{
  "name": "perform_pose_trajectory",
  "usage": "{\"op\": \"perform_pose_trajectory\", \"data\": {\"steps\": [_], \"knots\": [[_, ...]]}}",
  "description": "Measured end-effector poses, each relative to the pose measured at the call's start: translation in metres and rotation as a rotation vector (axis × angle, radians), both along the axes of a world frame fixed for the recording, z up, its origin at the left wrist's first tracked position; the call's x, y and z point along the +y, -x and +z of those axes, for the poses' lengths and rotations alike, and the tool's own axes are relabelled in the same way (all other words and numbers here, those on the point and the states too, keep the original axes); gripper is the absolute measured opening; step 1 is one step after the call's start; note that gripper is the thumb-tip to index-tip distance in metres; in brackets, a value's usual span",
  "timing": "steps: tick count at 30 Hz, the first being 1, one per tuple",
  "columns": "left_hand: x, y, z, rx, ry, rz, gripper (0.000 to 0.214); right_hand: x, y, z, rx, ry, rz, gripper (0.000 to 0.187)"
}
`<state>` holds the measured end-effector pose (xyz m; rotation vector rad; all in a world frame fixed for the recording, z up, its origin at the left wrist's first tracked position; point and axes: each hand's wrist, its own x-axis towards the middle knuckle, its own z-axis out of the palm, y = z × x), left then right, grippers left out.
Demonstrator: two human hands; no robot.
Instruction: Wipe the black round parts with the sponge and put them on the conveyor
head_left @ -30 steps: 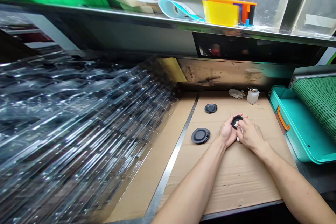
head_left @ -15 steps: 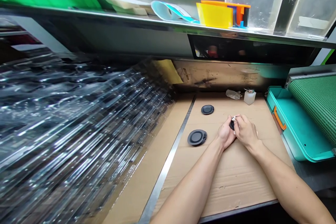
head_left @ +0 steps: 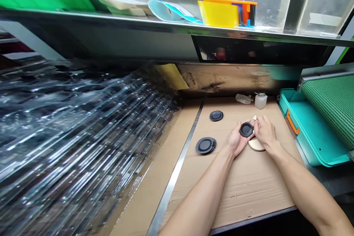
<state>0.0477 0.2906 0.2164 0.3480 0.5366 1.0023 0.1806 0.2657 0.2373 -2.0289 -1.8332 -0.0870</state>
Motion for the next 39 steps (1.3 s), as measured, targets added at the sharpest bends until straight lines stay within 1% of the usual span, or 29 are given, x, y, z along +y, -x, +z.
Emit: {"op": "perform_pose_trajectory", "data": {"steps": [2,4,6,8,11,15,20,26,29,31,33,37,39], "knots": [[0.0,0.005,0.004,-0.005,0.039,0.008,0.044,0.004,-0.018,-0.002,0.052,-0.026,-0.032,0.024],[0.0,0.01,0.008,-0.052,0.062,0.009,0.043,0.006,-0.034,-0.005,0.096,-0.056,-0.053,0.023],[0.0,0.015,0.012,-0.117,0.079,0.015,0.041,0.009,-0.045,-0.01,0.119,-0.069,-0.068,0.023],[0.0,0.018,0.016,-0.165,0.104,0.027,0.039,0.012,-0.051,-0.015,0.123,-0.056,-0.069,0.024],[0.0,0.02,0.02,-0.201,0.155,0.037,0.039,0.016,-0.052,-0.021,0.12,-0.035,-0.055,0.024],[-0.002,0.021,0.023,-0.236,0.188,-0.005,0.05,0.017,-0.052,-0.024,0.131,-0.032,-0.056,0.023],[-0.002,0.022,0.024,-0.239,0.185,-0.054,0.06,0.017,-0.053,-0.024,0.135,-0.029,-0.053,0.023],[-0.001,0.022,0.022,-0.199,0.166,-0.045,0.068,0.017,-0.052,-0.023,0.132,-0.032,-0.05,0.023],[0.0,0.022,0.021,-0.188,0.161,-0.05,0.068,0.016,-0.052,-0.024,0.133,-0.036,-0.039,0.026],[0.0,0.022,0.02,-0.169,0.153,-0.053,0.067,0.017,-0.052,-0.025,0.128,-0.037,-0.013,0.028],[0.0,0.02,0.017,-0.11,0.117,-0.056,0.067,0.017,-0.051,-0.023,0.155,-0.07,0.04,0.027],[-0.004,0.011,0.009,0.087,-0.052,-0.051,0.067,0.013,-0.038,-0.014,0.327,-0.239,0.234,0.026],[-0.007,0.005,0.005,0.127,-0.141,-0.059,0.063,0.009,-0.029,-0.009,0.39,-0.261,0.325,0.026]]}}
